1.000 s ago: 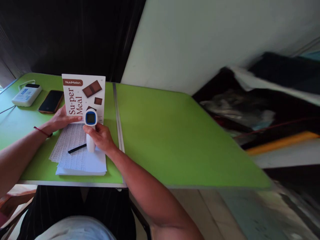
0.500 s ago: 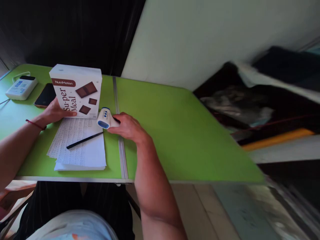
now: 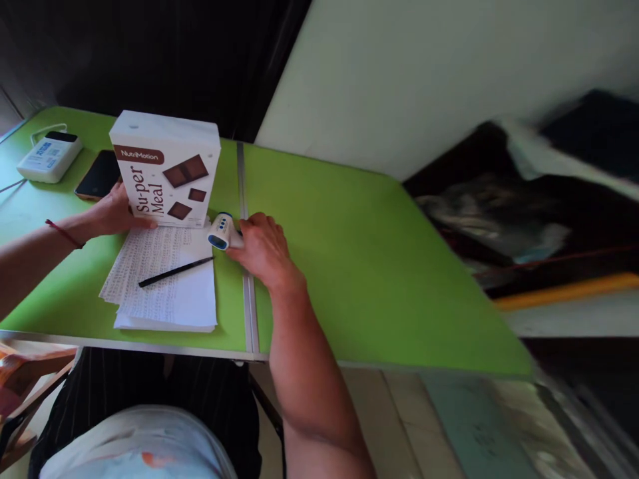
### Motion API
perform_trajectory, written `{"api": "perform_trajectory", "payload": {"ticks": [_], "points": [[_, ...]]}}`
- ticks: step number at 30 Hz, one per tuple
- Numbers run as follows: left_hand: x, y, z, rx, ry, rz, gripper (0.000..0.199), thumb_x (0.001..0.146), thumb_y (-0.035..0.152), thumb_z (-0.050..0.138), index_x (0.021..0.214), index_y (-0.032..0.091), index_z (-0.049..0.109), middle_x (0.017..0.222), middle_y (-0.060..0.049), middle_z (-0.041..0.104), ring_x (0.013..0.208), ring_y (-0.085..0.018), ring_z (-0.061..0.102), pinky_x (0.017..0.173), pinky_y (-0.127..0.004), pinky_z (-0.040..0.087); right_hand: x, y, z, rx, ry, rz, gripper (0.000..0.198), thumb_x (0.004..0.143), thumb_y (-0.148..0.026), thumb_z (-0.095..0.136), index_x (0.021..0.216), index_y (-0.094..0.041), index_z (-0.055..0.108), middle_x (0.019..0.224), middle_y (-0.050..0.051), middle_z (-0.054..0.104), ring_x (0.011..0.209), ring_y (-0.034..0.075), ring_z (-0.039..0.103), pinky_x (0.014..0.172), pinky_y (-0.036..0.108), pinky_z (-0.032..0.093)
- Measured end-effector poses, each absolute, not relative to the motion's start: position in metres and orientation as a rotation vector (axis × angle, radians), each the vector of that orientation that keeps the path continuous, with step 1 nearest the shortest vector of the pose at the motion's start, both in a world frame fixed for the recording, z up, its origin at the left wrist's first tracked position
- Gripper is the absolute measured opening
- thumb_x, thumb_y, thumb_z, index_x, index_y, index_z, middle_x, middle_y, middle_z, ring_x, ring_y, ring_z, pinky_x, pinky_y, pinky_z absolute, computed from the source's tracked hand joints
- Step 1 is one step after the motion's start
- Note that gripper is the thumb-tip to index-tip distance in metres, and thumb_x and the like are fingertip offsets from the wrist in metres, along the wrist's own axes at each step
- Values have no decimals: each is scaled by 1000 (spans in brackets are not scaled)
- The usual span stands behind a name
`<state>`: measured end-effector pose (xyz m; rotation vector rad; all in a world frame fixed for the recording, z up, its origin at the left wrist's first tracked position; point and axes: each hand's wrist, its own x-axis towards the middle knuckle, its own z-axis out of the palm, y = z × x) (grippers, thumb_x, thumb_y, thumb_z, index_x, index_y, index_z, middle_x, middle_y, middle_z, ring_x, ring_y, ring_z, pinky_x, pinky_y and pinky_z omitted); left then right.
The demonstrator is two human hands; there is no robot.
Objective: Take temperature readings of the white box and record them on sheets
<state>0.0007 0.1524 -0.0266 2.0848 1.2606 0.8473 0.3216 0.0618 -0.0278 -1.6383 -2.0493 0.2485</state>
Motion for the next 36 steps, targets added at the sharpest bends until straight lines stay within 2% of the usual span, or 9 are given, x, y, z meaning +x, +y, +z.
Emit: {"api": "perform_trajectory", "payload": {"ticks": [2, 3, 7, 13, 16, 18, 22, 27, 36], "points": [[-7, 133, -17, 2219, 1588, 536, 61, 50, 45, 95, 96, 17, 65, 95, -8, 63, 108, -40, 61, 99, -57, 50, 308, 52, -22, -1460, -2140, 238, 9, 82, -27, 79, 89, -22, 78, 96, 9, 69, 93, 27, 62, 86, 45, 51], [-8, 120, -12, 2299, 1639, 355, 49, 60, 48, 90, 87, 17, 63, 89, -7, 61, 97, -37, 64, 91, -54, 53, 300, 48, -20, -1387, -2223, 310, 4, 85, -24, 75, 87, -23, 77, 95, 9, 69, 93, 26, 62, 86, 44, 51], [7, 58, 12, 2650, 1506, 69, 27, 88, 44, 69, 80, 20, 60, 78, -6, 61, 71, -26, 63, 65, -35, 46, 277, 45, -18, -1318, -2503, 452, 22, 82, -11, 69, 63, -21, 66, 74, 7, 63, 74, 19, 56, 77, 37, 47], [49, 9, 22, 3220, 589, 142, 40, 108, 37, 42, 78, 21, 62, 70, -5, 60, 59, -19, 59, 49, -34, 36, 293, 47, -8, -1389, -2335, 471, 24, 78, -15, 65, 58, -22, 53, 57, -1, 51, 53, 12, 38, 60, 31, 32], [60, 14, 12, 3271, 582, 97, 36, 108, 25, 39, 84, 19, 65, 77, -7, 64, 54, -19, 60, 43, -35, 32, 290, 45, -6, -1388, -1909, 494, 13, 77, -26, 66, 66, -24, 59, 63, -2, 58, 58, 13, 45, 61, 31, 35], [64, 21, 5, 3227, 801, -14, 29, 106, 20, 40, 97, 16, 68, 98, -13, 70, 54, -18, 63, 41, -34, 30, 279, 46, -10, -1320, -1647, 640, 12, 75, -34, 67, 70, -25, 60, 65, -2, 61, 60, 14, 49, 61, 30, 39], [66, 30, -2, 3034, 970, -227, 31, 106, 27, 44, 121, 11, 65, 131, -19, 66, 64, -23, 72, 42, -34, 38, 251, 53, -25, -1223, -1409, 937, 18, 67, -41, 69, 71, -26, 60, 66, -4, 62, 62, 14, 50, 62, 29, 44], [63, 26, -10, 2959, 1022, -250, 39, 104, 38, 53, 127, 10, 65, 142, -25, 61, 80, -29, 77, 50, -36, 48, 241, 53, -47, -1272, -1356, 934, 14, 68, -37, 66, 74, -27, 61, 70, -2, 65, 65, 16, 53, 66, 31, 48], [66, 24, -20, 2995, 977, -183, 48, 103, 47, 55, 130, 9, 68, 146, -30, 58, 74, -28, 76, 48, -36, 49, 245, 46, -56, -1322, -1476, 691, 18, 78, -36, 59, 65, -27, 50, 60, -4, 52, 61, 15, 47, 65, 32, 44]]}}
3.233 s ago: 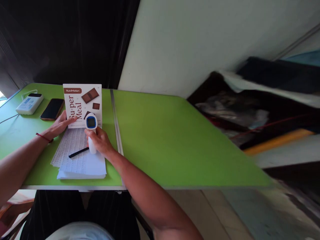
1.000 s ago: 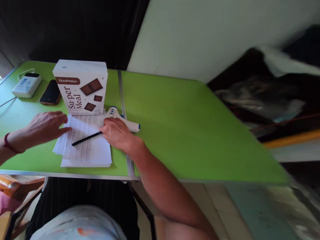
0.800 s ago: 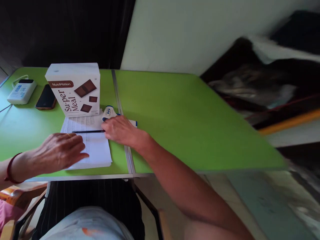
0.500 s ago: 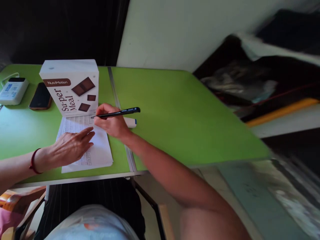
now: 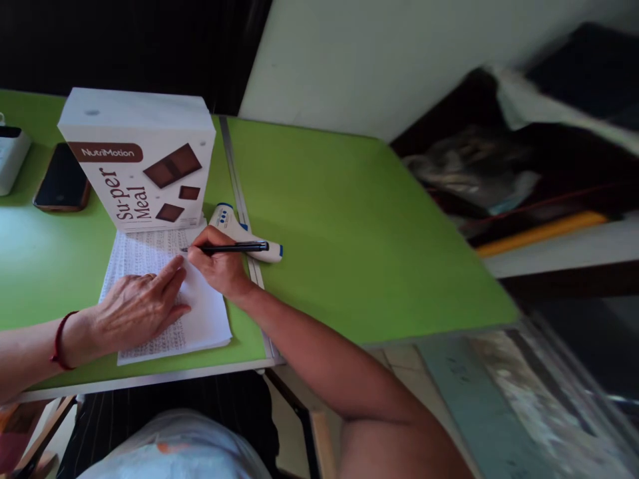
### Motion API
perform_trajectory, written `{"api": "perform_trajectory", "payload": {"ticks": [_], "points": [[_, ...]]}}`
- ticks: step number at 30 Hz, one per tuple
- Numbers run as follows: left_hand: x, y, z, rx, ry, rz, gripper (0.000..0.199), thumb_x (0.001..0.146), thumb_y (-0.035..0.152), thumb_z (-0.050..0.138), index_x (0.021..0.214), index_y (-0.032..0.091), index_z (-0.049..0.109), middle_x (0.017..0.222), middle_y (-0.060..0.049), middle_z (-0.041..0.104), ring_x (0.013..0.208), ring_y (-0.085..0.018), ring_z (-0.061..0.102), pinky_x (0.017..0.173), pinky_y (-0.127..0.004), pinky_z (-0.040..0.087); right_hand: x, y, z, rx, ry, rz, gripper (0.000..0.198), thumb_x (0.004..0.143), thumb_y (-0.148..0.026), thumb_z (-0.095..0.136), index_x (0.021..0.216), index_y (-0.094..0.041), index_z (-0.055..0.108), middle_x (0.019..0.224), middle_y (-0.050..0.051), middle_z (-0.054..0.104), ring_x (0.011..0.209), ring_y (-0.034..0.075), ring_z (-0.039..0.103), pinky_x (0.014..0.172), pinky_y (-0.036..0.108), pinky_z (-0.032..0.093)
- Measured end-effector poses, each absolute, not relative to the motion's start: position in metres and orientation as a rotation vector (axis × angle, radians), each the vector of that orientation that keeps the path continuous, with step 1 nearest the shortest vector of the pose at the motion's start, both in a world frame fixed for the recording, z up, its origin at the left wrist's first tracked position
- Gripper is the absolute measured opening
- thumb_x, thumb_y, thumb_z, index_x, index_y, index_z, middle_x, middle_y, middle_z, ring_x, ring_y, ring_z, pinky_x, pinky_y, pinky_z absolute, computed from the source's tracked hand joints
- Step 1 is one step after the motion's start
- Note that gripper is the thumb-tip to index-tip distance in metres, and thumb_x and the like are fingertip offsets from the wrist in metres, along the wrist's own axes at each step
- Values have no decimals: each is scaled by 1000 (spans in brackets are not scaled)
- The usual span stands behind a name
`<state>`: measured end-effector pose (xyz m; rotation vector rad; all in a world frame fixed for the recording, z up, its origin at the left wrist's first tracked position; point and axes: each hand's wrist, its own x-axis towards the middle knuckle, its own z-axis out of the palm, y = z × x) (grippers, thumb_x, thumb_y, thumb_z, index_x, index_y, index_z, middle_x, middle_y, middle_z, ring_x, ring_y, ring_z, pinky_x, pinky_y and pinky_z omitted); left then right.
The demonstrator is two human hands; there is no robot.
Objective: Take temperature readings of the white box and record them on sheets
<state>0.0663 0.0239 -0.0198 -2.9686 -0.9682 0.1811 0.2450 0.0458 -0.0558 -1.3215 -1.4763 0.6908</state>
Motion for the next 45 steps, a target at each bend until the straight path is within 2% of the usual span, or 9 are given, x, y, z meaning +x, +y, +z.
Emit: {"api": "perform_trajectory", "payload": {"ticks": [6, 13, 22, 28, 34, 41, 45], "points": [[67, 18, -16, -2901, -910, 226, 47, 108, 42, 48, 131, 7, 68, 146, -30, 57, 71, -25, 76, 52, -35, 53, 250, 48, -65, -1206, -1595, 585, 17, 81, -32, 60, 68, -25, 51, 59, -5, 52, 58, 13, 46, 59, 29, 42], [66, 15, -16, -2876, -907, 246, 50, 108, 42, 49, 136, 5, 65, 151, -33, 52, 75, -26, 76, 58, -36, 58, 251, 51, -71, -1154, -1634, 517, 17, 84, -26, 60, 69, -25, 51, 59, -6, 53, 56, 12, 46, 56, 27, 40], [67, 16, -15, -2882, -922, 226, 51, 107, 43, 50, 136, 4, 64, 149, -33, 54, 75, -26, 76, 56, -35, 57, 252, 51, -68, -1153, -1690, 490, 16, 82, -21, 60, 69, -25, 50, 60, -6, 54, 55, 12, 47, 55, 26, 41], [66, 16, -18, -2898, -923, 197, 44, 107, 40, 50, 131, 8, 68, 148, -30, 56, 73, -25, 76, 54, -35, 56, 253, 51, -69, -1160, -1688, 507, 16, 82, -23, 60, 69, -25, 50, 59, -6, 54, 55, 12, 47, 55, 26, 41], [67, 18, -15, -2911, -930, 223, 45, 107, 42, 50, 130, 7, 68, 149, -31, 54, 75, -26, 76, 54, -35, 55, 252, 52, -71, -1150, -1633, 438, 16, 81, -24, 59, 68, -25, 50, 58, -6, 53, 55, 12, 46, 55, 26, 41], [66, 18, -16, -2898, -925, 219, 45, 108, 41, 48, 129, 7, 68, 142, -27, 60, 74, -26, 76, 54, -37, 57, 252, 53, -69, -1154, -1654, 457, 16, 80, -23, 59, 67, -25, 49, 57, -7, 51, 54, 12, 44, 55, 26, 40], [66, 17, -17, -2899, -937, 211, 45, 107, 42, 49, 130, 7, 68, 145, -28, 57, 74, -26, 76, 55, -37, 57, 253, 52, -69, -1157, -1663, 482, 17, 81, -23, 58, 68, -25, 49, 57, -7, 49, 54, 12, 43, 55, 27, 40]]}}
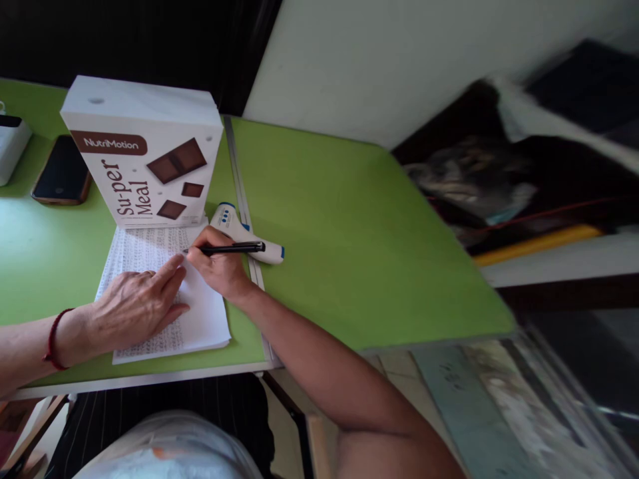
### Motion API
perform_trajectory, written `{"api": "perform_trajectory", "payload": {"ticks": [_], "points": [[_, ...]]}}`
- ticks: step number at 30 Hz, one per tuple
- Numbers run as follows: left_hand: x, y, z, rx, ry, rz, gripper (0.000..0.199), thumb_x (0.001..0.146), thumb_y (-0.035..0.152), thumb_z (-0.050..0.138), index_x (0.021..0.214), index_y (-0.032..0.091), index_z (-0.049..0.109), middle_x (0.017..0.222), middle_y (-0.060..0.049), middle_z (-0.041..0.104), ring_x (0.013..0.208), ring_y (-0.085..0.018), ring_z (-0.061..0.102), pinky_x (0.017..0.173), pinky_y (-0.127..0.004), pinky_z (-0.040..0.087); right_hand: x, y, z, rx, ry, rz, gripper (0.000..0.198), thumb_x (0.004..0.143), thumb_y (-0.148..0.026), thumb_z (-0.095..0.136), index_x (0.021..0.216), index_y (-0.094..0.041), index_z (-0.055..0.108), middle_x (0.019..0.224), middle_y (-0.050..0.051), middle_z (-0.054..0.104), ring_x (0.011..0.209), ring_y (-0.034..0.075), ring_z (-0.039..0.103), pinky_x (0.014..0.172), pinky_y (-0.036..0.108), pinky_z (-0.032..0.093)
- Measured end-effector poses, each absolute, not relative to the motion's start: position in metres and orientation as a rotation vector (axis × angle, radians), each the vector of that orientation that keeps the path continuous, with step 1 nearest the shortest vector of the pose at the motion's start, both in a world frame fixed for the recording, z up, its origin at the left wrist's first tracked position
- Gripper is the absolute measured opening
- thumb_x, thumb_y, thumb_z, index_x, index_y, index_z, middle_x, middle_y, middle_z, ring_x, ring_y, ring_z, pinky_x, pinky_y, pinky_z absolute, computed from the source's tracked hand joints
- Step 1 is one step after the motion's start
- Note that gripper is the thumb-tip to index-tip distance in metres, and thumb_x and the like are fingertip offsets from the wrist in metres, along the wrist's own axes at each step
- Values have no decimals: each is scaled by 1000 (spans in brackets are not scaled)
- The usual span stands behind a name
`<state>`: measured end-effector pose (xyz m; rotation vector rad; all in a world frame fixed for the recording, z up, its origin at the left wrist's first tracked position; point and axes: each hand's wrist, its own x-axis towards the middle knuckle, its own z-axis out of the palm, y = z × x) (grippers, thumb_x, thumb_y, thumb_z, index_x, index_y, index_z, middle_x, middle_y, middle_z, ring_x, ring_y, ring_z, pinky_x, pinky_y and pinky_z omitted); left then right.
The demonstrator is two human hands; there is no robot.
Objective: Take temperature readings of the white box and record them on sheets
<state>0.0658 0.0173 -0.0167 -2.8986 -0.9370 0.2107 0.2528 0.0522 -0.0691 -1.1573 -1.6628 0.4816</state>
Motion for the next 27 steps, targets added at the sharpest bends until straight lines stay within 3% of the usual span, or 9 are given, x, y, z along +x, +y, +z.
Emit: {"api": "perform_trajectory", "payload": {"ticks": [15, 27], "points": [[67, 19, -11, -2920, -955, 293, 48, 109, 43, 45, 133, 5, 64, 150, -31, 53, 82, -29, 78, 60, -39, 61, 252, 51, -72, -1218, -1557, 470, 19, 82, -30, 60, 67, -26, 48, 58, -6, 50, 55, 13, 44, 55, 27, 41], [67, 19, -12, -2933, -975, 258, 48, 108, 42, 49, 136, 6, 63, 149, -32, 54, 82, -29, 78, 59, -38, 59, 252, 51, -70, -1193, -1595, 468, 15, 79, -26, 59, 67, -26, 50, 58, -6, 52, 55, 12, 44, 56, 27, 42]]}}
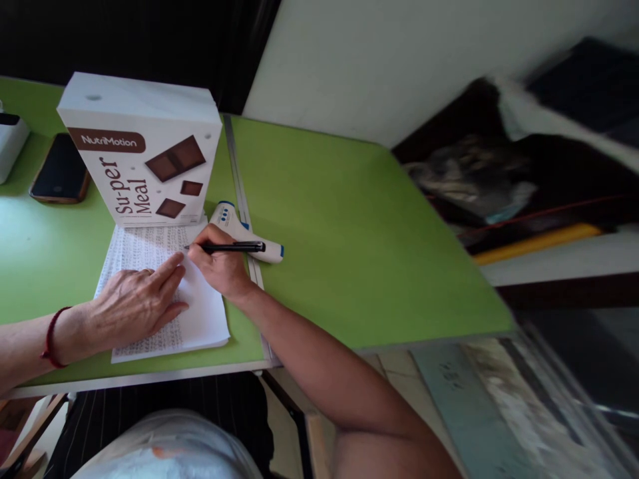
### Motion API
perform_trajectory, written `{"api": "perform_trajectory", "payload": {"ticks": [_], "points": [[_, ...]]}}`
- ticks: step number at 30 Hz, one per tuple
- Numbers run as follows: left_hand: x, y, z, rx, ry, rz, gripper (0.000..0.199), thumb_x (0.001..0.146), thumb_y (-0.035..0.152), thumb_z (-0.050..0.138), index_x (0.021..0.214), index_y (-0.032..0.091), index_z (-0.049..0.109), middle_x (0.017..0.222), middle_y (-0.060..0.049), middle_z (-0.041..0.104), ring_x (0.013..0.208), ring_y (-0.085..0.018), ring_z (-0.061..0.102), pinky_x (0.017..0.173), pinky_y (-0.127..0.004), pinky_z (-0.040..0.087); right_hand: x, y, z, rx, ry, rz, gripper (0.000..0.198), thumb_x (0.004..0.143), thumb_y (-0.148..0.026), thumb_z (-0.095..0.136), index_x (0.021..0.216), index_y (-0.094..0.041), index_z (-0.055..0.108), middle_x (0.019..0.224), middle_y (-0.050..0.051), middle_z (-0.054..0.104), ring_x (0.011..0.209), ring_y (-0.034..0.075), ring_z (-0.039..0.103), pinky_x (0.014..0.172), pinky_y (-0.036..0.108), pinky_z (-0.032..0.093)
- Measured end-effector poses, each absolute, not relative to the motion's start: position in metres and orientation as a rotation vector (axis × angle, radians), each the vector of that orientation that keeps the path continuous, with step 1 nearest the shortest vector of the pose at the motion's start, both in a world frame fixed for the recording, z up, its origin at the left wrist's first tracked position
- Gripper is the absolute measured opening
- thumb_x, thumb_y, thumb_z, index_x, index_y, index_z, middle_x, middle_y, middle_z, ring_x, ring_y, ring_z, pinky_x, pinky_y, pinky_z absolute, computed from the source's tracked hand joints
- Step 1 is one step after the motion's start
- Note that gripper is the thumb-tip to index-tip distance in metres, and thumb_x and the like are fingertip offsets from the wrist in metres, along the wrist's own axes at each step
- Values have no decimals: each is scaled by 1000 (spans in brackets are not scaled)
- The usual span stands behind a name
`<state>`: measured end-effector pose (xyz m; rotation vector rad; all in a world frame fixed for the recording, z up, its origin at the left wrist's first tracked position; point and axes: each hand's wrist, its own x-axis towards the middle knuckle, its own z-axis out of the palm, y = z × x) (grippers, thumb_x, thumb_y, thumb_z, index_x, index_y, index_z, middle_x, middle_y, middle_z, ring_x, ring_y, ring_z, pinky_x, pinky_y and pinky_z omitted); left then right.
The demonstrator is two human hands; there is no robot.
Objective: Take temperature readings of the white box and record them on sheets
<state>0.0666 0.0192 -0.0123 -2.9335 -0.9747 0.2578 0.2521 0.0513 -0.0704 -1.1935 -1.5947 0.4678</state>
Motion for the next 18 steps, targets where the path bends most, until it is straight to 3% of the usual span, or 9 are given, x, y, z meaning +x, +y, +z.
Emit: {"api": "perform_trajectory", "payload": {"ticks": [18], "points": [[66, 19, -12, -2926, -976, 275, 46, 108, 42, 48, 134, 7, 63, 145, -30, 57, 80, -28, 76, 56, -36, 55, 255, 51, -73, -1236, -1541, 472, 15, 78, -26, 58, 67, -26, 48, 57, -7, 51, 55, 13, 44, 56, 28, 41]]}}
